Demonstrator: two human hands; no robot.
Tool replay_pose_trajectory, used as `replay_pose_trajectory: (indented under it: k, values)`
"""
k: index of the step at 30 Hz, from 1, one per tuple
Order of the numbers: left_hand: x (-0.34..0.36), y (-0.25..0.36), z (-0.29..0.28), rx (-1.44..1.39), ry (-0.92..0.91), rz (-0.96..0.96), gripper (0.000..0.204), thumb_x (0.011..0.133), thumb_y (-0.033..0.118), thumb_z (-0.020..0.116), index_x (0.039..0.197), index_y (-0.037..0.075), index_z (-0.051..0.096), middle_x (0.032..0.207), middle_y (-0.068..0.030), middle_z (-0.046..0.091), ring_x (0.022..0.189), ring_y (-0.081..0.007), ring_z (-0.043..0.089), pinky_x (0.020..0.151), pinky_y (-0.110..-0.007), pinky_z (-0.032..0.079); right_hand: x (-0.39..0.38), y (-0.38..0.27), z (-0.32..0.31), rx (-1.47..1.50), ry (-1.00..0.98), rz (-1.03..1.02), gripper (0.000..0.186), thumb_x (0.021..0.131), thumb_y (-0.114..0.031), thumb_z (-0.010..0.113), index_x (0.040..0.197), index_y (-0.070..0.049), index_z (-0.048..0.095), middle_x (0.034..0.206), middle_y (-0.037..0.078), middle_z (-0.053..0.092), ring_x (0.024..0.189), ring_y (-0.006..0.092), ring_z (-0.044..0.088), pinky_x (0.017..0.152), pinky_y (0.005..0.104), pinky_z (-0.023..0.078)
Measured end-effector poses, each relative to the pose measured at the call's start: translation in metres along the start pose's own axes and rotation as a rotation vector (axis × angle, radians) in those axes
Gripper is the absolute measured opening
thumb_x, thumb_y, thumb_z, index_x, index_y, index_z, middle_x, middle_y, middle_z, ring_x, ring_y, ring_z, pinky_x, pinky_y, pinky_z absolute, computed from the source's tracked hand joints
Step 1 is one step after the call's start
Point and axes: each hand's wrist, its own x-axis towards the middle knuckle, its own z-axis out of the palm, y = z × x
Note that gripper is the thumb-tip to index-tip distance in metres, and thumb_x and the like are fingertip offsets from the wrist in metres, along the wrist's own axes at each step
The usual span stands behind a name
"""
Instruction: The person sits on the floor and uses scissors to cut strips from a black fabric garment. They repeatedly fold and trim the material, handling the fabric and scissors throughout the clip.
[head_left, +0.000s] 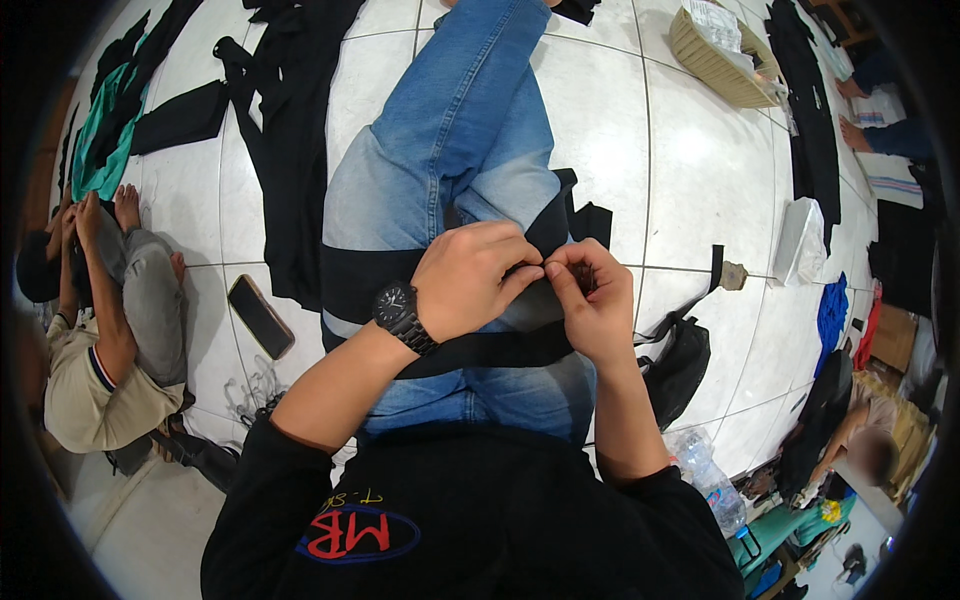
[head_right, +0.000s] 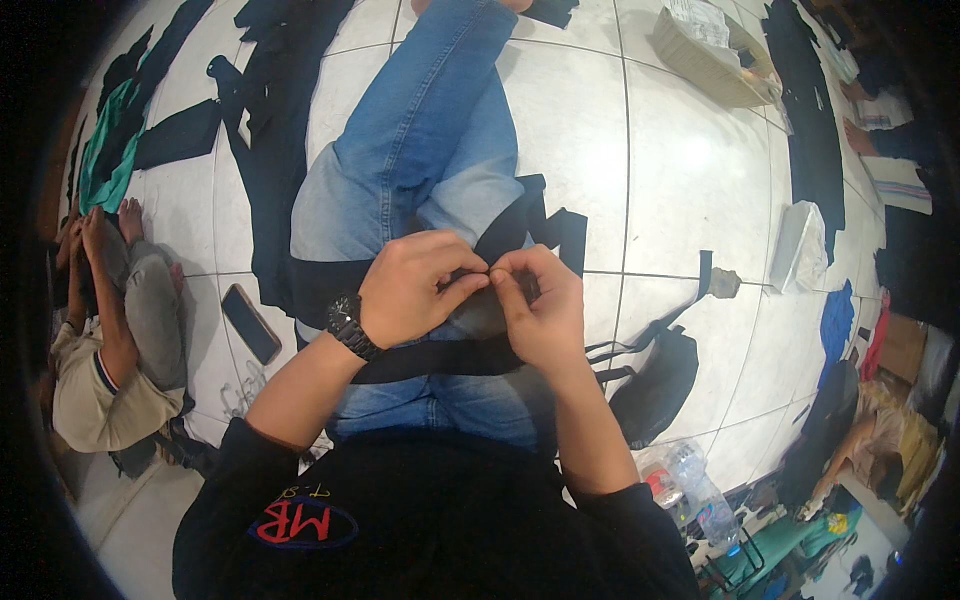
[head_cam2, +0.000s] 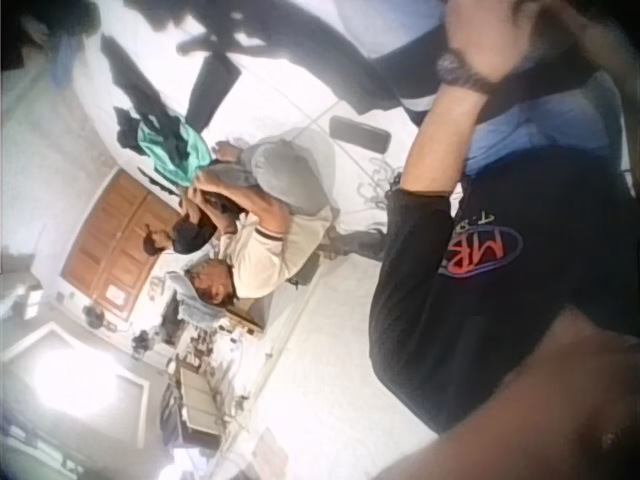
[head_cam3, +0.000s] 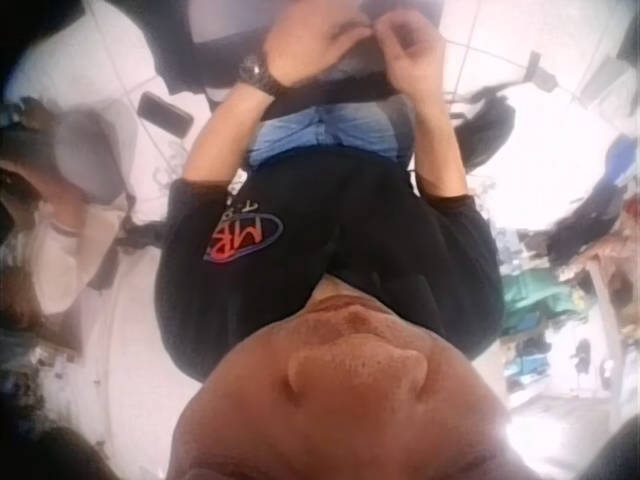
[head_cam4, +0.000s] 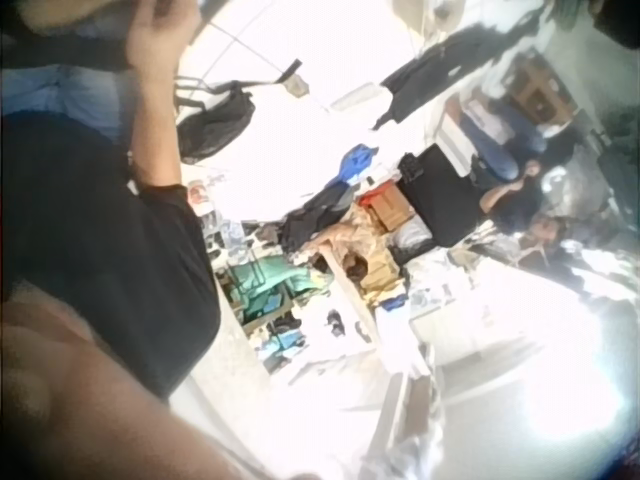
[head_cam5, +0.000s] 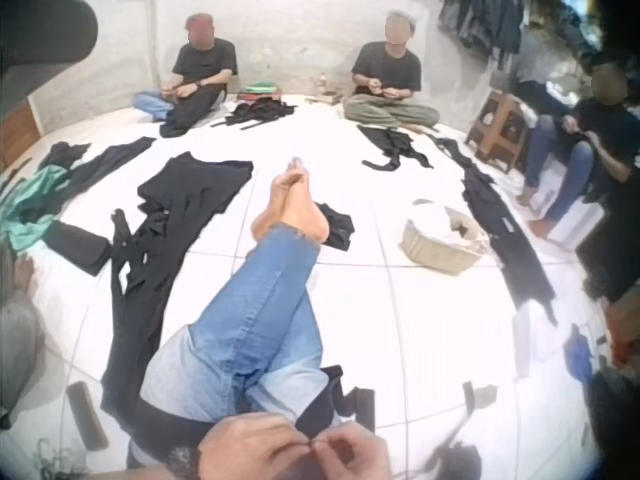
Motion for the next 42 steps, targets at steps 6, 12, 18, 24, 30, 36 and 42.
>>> replay_pose_trajectory:
  k: [6, 12, 18, 24, 30, 36, 42]
  values:
    - [-0.008, -0.005, 0.003, 0.001, 0.040, -0.001, 0.011, 0.081, 0.012, 0.077, 0.086, 0.005, 0.071, 0.078, -0.0069, 0.066, 0.058, -0.0208, 0.059, 0.054, -0.032, 0.048, -0.001, 0.005, 0.007, 0.000, 0.006, 0.005, 0.003, 0.090, -0.002, 0.065, 0.088, 0.000, 0.064, 0.076, 0.002, 0.061, 0.068, 0.0091, 0.054, 0.062, 0.0244, 0.043]
    - [-0.013, -0.007, 0.003, -0.025, 0.083, 0.021, 0.015, 0.078, 0.013, 0.081, 0.085, 0.004, 0.071, 0.078, -0.0067, 0.067, 0.058, -0.0187, 0.059, 0.053, -0.031, 0.048, -0.001, 0.004, 0.006, 0.215, -0.077, 0.151, 0.005, 0.092, -0.006, 0.064, 0.090, -0.001, 0.063, 0.070, -0.001, 0.057, 0.063, 0.0047, 0.048, 0.055, 0.0212, 0.036]
    - [-0.016, -0.010, 0.002, -0.040, 0.091, 0.047, 0.015, 0.077, 0.013, 0.081, 0.082, 0.004, 0.071, 0.078, -0.0056, 0.067, 0.059, -0.0182, 0.059, 0.054, -0.031, 0.048, 0.001, 0.000, -0.002, 0.796, -0.165, 0.385, 0.009, 0.094, -0.012, 0.063, 0.090, -0.005, 0.059, 0.067, -0.003, 0.048, 0.054, 0.0045, 0.039, 0.046, 0.0217, 0.029]
    - [-0.010, -0.013, -0.005, 0.094, 0.105, 0.181, 0.018, 0.076, 0.016, 0.081, 0.078, 0.003, 0.069, 0.076, -0.0062, 0.064, 0.065, -0.0232, 0.060, 0.056, -0.031, 0.048, 0.002, 0.000, 0.001, 0.985, -0.142, 0.324, 0.009, 0.097, -0.013, 0.059, 0.094, -0.005, 0.055, 0.082, 0.004, 0.054, 0.053, 0.0069, 0.040, 0.045, 0.0227, 0.031]
    - [-0.018, -0.011, -0.002, 0.056, 0.076, 0.090, 0.018, 0.075, 0.016, 0.080, 0.079, 0.005, 0.067, 0.075, -0.0057, 0.061, 0.071, -0.0247, 0.061, 0.060, -0.034, 0.048, 0.001, -0.010, 0.003, 0.937, -0.212, 0.254, 0.011, 0.100, -0.016, 0.054, 0.096, -0.006, 0.050, 0.090, 0.007, 0.057, 0.053, 0.0078, 0.042, 0.045, 0.0223, 0.034]
    - [-0.022, -0.005, -0.019, 0.304, -0.160, 0.147, 0.023, 0.078, 0.025, 0.078, 0.087, 0.006, 0.068, 0.088, -0.0044, 0.065, 0.091, -0.0238, 0.064, 0.077, -0.036, 0.050, 0.004, -0.009, -0.025, 0.743, -0.178, 0.223, 0.011, 0.101, -0.018, 0.052, 0.095, -0.009, 0.049, 0.088, 0.006, 0.055, 0.056, 0.0077, 0.045, 0.046, 0.0209, 0.036]
    - [-0.040, -0.023, -0.017, 0.516, -0.124, 0.177, 0.049, 0.083, 0.039, 0.070, 0.117, 0.005, 0.065, 0.121, -0.0104, 0.064, 0.123, -0.0264, 0.056, 0.101, -0.043, 0.042, 0.009, -0.009, -0.025, 0.457, -0.016, -0.126, 0.011, 0.102, -0.017, 0.051, 0.100, -0.006, 0.052, 0.088, 0.006, 0.053, 0.095, 0.0188, 0.055, 0.093, 0.0337, 0.042]
